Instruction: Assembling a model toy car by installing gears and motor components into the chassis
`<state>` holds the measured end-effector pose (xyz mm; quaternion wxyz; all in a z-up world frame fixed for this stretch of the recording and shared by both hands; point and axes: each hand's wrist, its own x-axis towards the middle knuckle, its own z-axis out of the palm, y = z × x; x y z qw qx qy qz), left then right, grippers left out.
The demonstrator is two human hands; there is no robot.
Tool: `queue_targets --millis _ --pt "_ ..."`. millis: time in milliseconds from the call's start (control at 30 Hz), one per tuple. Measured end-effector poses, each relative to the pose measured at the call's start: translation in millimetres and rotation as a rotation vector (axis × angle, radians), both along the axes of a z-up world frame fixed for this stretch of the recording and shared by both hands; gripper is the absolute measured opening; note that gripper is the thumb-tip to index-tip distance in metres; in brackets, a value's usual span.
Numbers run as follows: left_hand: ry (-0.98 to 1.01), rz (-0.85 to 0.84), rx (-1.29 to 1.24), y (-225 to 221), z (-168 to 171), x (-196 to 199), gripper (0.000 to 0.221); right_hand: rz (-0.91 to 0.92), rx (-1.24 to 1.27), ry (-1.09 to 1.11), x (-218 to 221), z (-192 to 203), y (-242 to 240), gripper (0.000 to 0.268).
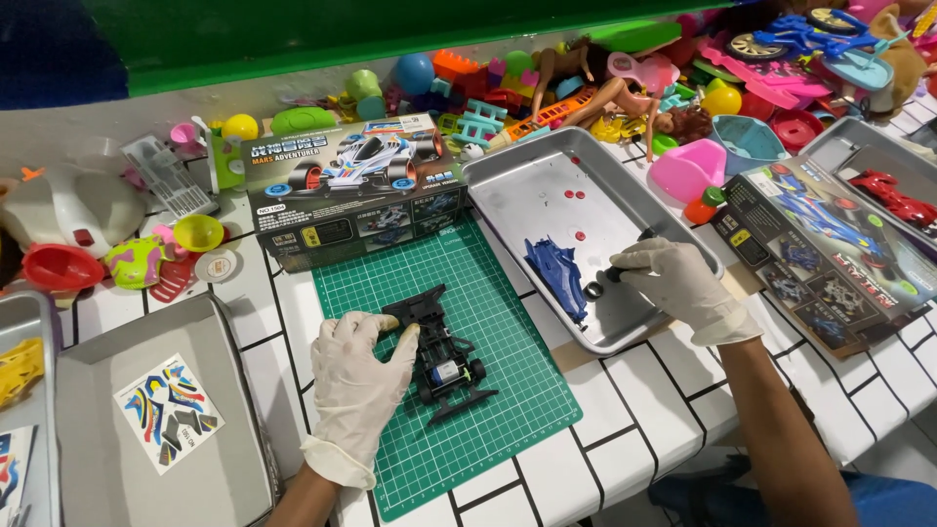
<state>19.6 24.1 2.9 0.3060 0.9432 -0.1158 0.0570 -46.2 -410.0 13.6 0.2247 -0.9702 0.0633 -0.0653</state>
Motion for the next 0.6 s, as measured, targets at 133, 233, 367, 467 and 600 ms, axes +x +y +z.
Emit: queue_targets --millis 133,233,367,467,600 --pt "0.028 0.009 -0.005 -0.4 4.4 -0.8 0.045 0.038 -0.011 -0.009 1.4 -4.4 -4.4 0.026" --pt "0.02 0.008 -0.006 -0.1 2.1 -0.2 0.044 0.018 0.007 0.004 0.8 0.2 0.8 0.024" --pt "0.012 0.0 0.011 0.2 1.0 0.5 0.045 -0.079 0.114 0.041 -2.4 10.2 10.5 0.023" --pt "0.012 0.011 -0.005 0.0 1.2 -0.2 0.044 -0.021 0.027 0.014 0.2 -3.1 -0.4 0.024" --pt "0.005 0.003 0.005 0.1 0.2 0.8 0.044 0.108 -0.047 -0.034 4.9 -24.3 -22.7 0.023"
